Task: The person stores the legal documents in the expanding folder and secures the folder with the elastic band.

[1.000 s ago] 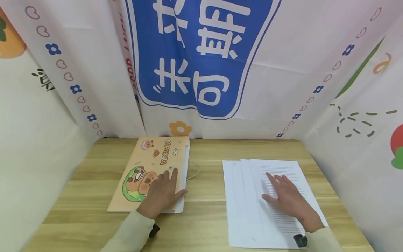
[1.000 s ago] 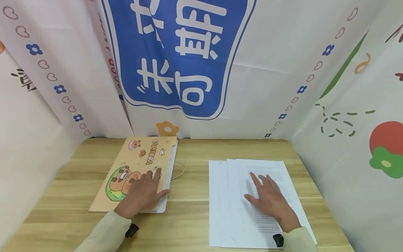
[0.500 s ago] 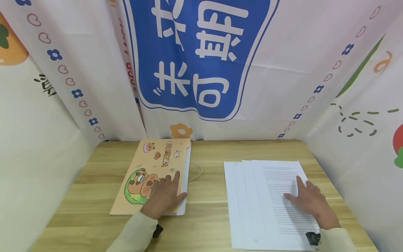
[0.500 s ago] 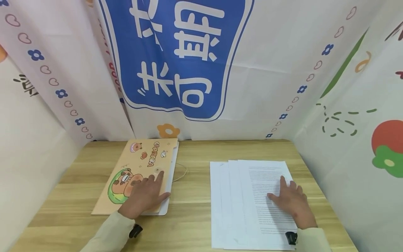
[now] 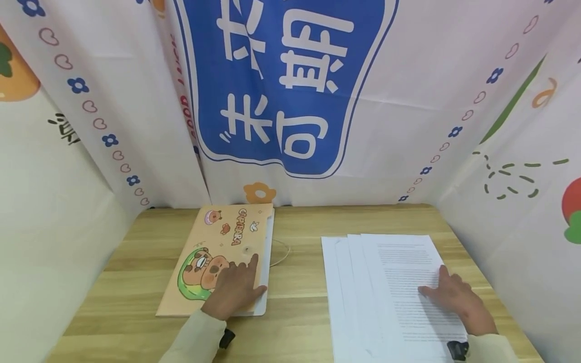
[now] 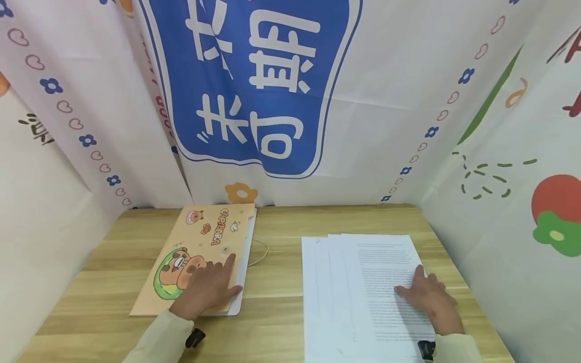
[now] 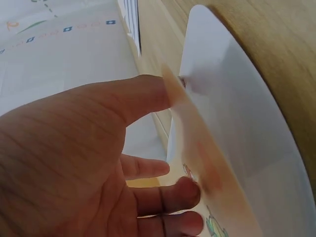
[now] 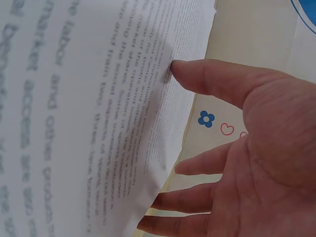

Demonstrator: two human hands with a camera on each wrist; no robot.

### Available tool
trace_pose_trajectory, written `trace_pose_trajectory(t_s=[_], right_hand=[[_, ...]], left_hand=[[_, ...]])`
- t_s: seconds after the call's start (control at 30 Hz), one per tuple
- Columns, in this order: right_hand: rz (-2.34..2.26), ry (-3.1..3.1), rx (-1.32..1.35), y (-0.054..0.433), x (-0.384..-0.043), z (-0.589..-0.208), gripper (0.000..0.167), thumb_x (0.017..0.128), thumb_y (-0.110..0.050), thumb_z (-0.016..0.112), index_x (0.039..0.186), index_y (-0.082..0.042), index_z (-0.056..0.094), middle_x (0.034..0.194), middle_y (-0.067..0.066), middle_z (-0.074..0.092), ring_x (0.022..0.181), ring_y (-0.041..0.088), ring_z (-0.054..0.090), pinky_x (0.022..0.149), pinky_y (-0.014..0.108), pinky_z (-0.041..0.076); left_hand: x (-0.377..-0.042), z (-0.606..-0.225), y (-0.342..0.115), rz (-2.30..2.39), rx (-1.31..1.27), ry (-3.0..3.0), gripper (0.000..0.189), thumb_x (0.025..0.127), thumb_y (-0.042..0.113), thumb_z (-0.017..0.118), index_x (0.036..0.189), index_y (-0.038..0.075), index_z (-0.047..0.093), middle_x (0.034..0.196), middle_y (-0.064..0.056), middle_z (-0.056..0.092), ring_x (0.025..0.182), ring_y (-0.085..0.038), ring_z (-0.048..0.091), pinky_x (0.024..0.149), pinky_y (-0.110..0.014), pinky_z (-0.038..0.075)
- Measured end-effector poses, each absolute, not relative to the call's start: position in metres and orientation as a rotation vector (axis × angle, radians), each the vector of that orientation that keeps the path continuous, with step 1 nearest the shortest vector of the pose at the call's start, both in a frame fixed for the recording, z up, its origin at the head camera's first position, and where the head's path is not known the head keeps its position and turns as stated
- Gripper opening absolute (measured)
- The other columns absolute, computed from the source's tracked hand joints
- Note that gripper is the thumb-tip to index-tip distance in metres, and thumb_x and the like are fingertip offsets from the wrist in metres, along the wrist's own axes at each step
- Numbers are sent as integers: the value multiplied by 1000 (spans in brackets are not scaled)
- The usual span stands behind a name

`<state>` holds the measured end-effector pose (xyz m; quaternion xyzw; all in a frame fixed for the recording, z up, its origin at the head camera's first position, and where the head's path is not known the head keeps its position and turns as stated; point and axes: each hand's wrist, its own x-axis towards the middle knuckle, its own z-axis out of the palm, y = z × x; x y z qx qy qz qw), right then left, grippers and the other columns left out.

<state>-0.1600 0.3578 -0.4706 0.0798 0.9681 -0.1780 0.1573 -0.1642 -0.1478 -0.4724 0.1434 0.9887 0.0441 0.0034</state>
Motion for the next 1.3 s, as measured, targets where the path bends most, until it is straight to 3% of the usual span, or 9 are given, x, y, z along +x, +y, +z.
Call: trace_pose_trajectory(t_s=[0.13, 0.4, 0.63, 0.77, 0.87, 1.0, 1.1, 1.3], right_hand=[[-515, 2773, 205, 359, -156, -471, 104, 95, -52, 63, 149, 21, 12, 123, 54, 32, 109, 72, 43, 83, 72, 44], [-439, 2796, 209, 362, -155, -468, 105, 94, -54, 64, 150, 20, 15, 119, 50, 39, 105, 66, 49, 79, 69, 46], [-437, 2835, 200, 369, -158, -469, 105, 91, -51, 68, 150, 18, 16, 116, 50, 40, 100, 62, 52, 73, 66, 48], [-455, 2860, 166, 376, -159, -470, 99, 90, -42, 70, 149, 19, 19, 118, 51, 41, 103, 63, 52, 77, 68, 47], [-518, 2877, 115, 382, -159, -472, 94, 90, -34, 72, 147, 21, 22, 118, 51, 44, 105, 60, 53, 82, 67, 47], [-619, 2900, 63, 389, -158, -473, 83, 88, -23, 74, 143, 19, 30, 116, 47, 52, 101, 53, 59, 84, 65, 47], [-649, 2893, 102, 392, -160, -473, 75, 88, -17, 71, 142, 18, 34, 115, 43, 57, 98, 48, 62, 83, 62, 48], [-745, 2838, 218, 399, -167, -480, 65, 91, -12, 65, 141, 20, 38, 107, 34, 63, 89, 37, 65, 76, 49, 50]], left_hand=[[-165, -473, -146, 231, 411, 3044, 71, 90, 32, 76, 144, -4, 49, 72, -10, 60, 52, -19, 50, 45, -36, 41], [-168, -472, -145, 375, 335, 2984, 62, 92, 18, 65, 142, -14, 49, 86, -19, 67, 61, -22, 52, 58, -42, 48], [-164, -462, -147, 436, 333, 2990, 60, 93, 13, 62, 143, -16, 47, 65, -6, 52, 53, -18, 45, 49, -33, 36], [-161, -456, -150, 451, 340, 2985, 60, 94, 14, 60, 146, -14, 45, 60, -2, 47, 49, -14, 41, 45, -29, 32], [-161, -454, -152, 438, 369, 2999, 60, 94, 14, 61, 146, -12, 47, 57, 0, 46, 48, -14, 40, 46, -31, 35], [-161, -452, -155, 406, 398, 3016, 57, 95, 16, 61, 145, -10, 50, 58, 0, 46, 51, -17, 42, 67, -51, 51], [-162, -450, -157, 394, 387, 3013, 56, 95, 18, 60, 145, -7, 51, 60, 1, 47, 54, -18, 44, 83, -69, 45], [-162, -446, -160, 410, 383, 3018, 56, 95, 20, 59, 145, -5, 53, 58, 2, 45, 54, -18, 42, 72, -55, 43]])
